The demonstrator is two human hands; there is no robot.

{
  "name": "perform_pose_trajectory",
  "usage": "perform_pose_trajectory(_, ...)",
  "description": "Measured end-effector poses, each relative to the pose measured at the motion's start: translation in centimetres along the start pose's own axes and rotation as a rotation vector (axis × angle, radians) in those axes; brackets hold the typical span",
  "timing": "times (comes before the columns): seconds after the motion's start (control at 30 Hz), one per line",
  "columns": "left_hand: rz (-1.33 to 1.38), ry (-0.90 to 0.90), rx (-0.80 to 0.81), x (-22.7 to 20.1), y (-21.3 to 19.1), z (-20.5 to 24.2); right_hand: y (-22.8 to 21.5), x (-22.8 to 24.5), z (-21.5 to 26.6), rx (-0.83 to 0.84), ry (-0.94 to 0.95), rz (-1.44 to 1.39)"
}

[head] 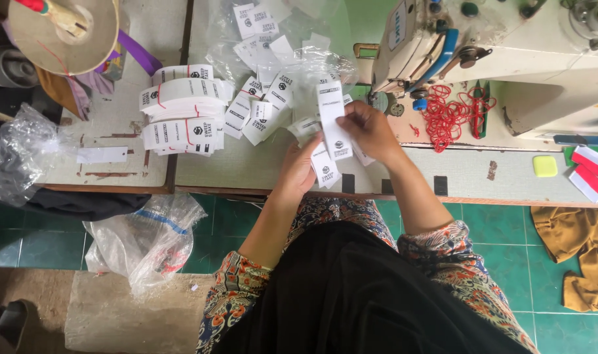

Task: Sorting and stacking clothing labels on a sewing machine workbench

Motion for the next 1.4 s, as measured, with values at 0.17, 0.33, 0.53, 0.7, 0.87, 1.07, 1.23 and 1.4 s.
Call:
perform_pose_trajectory(0.17, 0.058, -0.153, 0.115, -0.7, 0.0, -0.2, -4.0, -1.1, -0.1, 0.084, 0.061, 0.163)
perform_pose_trajectory(0.33, 0.092, -0.192, 0.135, -0.4, 0.4, -0.3, -4.6, -2.1, 0.1, 0.051, 0.083, 0.376)
perform_pose_trajectory(0.53, 0.166, -0.118, 0.155, -0.3, 0.1, -1.3, -1.3, 5.0, 3.4, -0.145, -0.182, 0.447)
perform_pose_trajectory(0.7, 0.177, 0.051, 0.057, -2.2, 0.0, -1.4, 4.9, 9.5, 4.6, 0.246, 0.040, 0.280)
perform_pose_trajectory(0.87, 0.134, 0.137, 0.021, -3.5, -0.3, -1.2, 5.3, 7.0, 4.8, 0.235, -0.083, 0.201)
perform_pose_trajectory(1.07, 0.098, 0.234, 0.048, -3.4, -0.2, -1.9, 6.4, 6.9, 5.0, 0.283, -0.030, 0.319)
perform_pose_trajectory(1.23, 0.140, 0.223, 0.055, -5.3, 0.9, -0.3, 6.1, 4.3, 4.5, 0.206, -0.203, 0.332)
perform_pose_trajectory(1.4, 0.038, 0.373, -0.118, -8.5, 1.1, 1.5, 6.4, 4.5, 4.4, 0.226, -0.153, 0.246)
Point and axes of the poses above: each hand's wrist, its own z-axis away from the middle knuckle, its own y-axis out of the palm, x = y × z, the point moved 8 cm from there along -z, towards the middle knuckle, and after that the axes turned 3 degrees about -x, right-handed, at the moved point
